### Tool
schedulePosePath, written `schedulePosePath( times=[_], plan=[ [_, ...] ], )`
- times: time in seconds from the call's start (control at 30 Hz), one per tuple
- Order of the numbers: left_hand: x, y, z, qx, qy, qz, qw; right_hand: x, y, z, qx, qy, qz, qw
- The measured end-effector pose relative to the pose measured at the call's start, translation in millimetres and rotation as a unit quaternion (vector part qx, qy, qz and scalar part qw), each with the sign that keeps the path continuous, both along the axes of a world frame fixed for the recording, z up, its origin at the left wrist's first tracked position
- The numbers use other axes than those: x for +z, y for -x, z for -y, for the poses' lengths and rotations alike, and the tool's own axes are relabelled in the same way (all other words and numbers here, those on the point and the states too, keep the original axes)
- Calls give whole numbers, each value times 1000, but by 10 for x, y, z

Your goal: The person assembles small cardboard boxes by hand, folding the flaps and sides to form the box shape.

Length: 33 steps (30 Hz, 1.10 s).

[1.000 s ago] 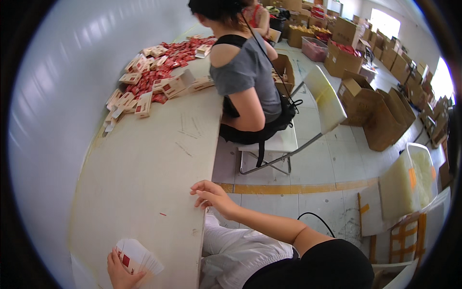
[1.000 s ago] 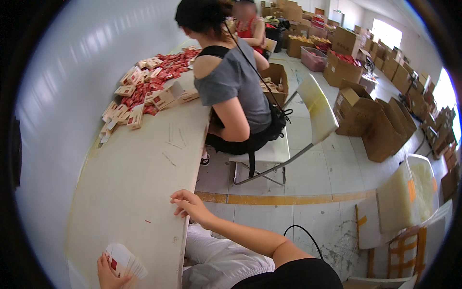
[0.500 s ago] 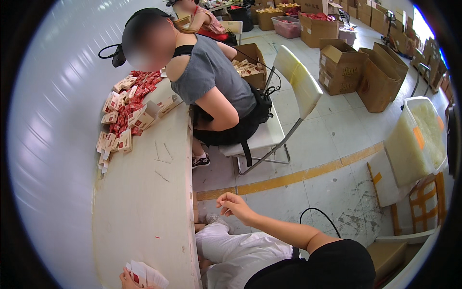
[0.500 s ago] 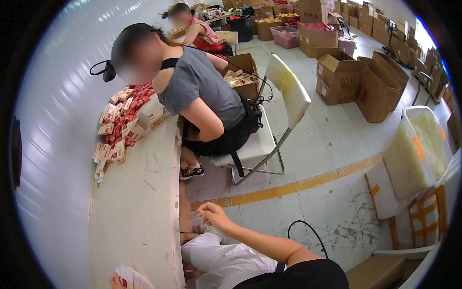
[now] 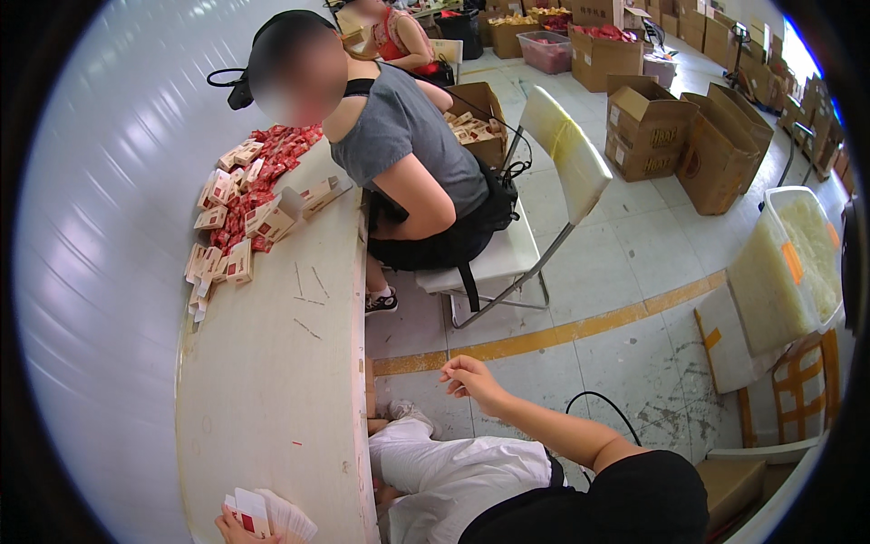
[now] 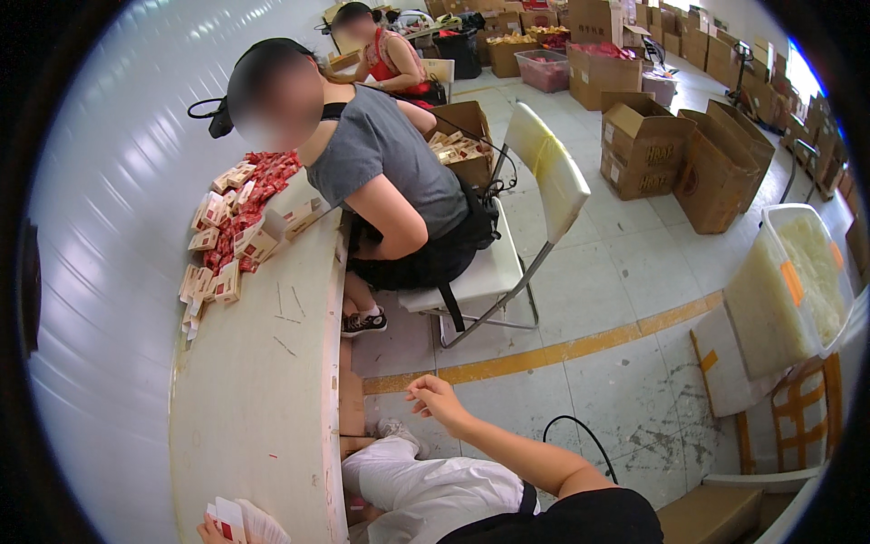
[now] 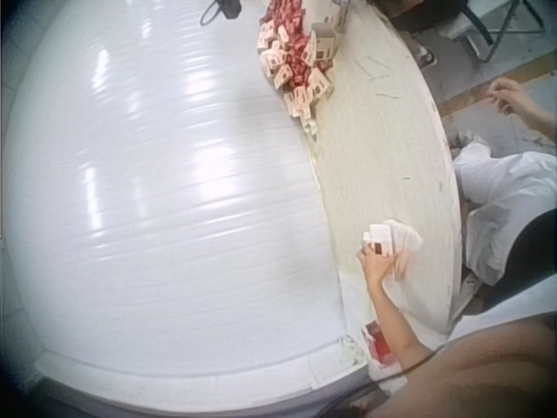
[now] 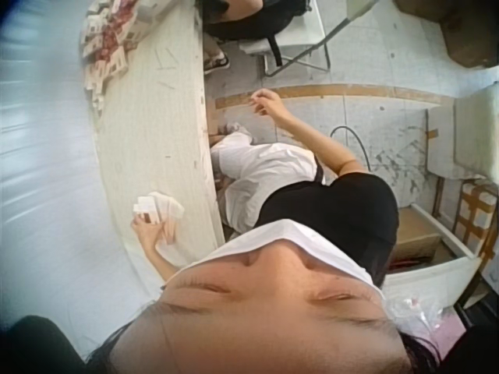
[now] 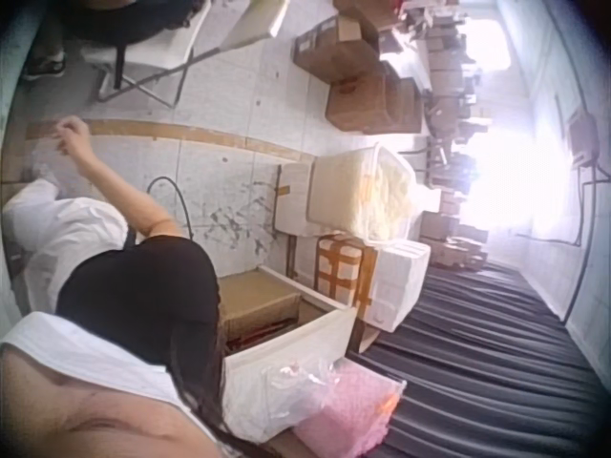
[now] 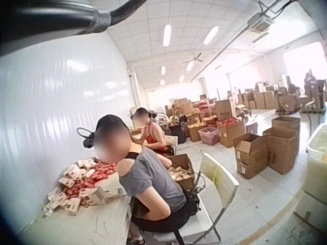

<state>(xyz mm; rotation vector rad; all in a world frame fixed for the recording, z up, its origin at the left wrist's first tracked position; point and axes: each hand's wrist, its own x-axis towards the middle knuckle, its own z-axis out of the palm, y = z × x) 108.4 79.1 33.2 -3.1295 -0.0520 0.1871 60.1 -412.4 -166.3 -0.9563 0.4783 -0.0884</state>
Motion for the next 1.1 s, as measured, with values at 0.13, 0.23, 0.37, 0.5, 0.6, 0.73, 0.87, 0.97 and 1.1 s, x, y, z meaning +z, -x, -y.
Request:
schedulePosePath(
  times=[0.13,0.23,0.37,0.5,0.6,0.73,0.87,0.97,1.1],
  plan=[
    [46,39,33,-19,-38,-20,999,40,36,-22,11,15,-40,999],
    [-26,53,-78,-94,-75,-12,993,-40,52,-82,29,28,-56,998],
    [-77,89,-55,-113,-34,3,993,-75,44,-222,69,51,-69,994],
    [-170,122,-118,-77,-20,-28,996,-43,7,-392,106,55,-65,991],
    [-184,134,-100,-94,-20,-39,995,-47,54,-399,116,84,-65,988],
    [-67,61,-282,-240,-126,30,962,-98,251,-196,74,128,-55,987],
    [765,212,536,-215,-25,78,973,-411,644,217,-9,184,-100,978],
    [954,70,1170,-344,42,44,937,-908,903,512,-162,215,-153,951],
    [951,-269,2573,-471,23,-26,881,-1087,597,602,-307,259,-163,901]
  ],
)
